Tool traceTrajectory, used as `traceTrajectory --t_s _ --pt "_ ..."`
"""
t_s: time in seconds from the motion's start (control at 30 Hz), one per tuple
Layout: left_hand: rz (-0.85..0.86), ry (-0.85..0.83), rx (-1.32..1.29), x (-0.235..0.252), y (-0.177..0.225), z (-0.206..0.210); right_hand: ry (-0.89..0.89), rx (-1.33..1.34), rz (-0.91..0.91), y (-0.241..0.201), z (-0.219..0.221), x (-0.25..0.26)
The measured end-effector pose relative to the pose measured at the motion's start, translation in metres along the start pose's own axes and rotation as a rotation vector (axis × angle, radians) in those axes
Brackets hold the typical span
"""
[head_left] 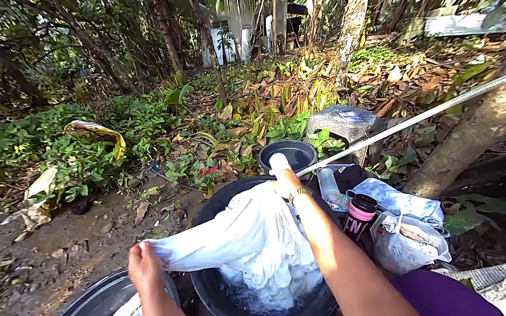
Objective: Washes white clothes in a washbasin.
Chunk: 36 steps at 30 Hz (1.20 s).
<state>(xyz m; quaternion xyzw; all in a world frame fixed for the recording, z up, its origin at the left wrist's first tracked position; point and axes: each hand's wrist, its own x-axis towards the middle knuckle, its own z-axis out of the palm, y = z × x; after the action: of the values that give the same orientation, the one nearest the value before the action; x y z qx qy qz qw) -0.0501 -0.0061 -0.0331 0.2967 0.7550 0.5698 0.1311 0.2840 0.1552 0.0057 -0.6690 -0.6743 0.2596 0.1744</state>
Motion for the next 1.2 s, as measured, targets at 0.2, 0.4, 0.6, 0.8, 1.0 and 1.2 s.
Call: traceTrajectory --t_s 0.2,0.4,0.6,0.8,1.0,1.2 --pt "-0.315 -0.527 0.618 0.000 -0.074 0.023 -0.490 -0.244 0.258 0.056 0.115 -0.070" --pt "-0.523 -0.737 0.764 -0.002 -0.066 0.030 -0.528 -0.244 0.277 0.097 0.181 -0.081" --pt "-0.386 -0.861 0.364 -0.011 -0.050 0.022 -0.513 -0.109 0.281 0.093 0.118 -0.057" --pt "-0.202 -0.286 -0.715 -0.006 0.002 0.005 -0.124 0.238 0.242 0.088 0.055 -0.055" --pt "0.197 -0.524 -1.204 0.000 0.013 -0.018 0.381 0.557 0.061 0.080 -0.010 -0.069" --pt "-0.103 -0.565 -0.355 -0.013 -0.005 0.009 0.106 0.236 0.158 0.089 0.029 -0.051"
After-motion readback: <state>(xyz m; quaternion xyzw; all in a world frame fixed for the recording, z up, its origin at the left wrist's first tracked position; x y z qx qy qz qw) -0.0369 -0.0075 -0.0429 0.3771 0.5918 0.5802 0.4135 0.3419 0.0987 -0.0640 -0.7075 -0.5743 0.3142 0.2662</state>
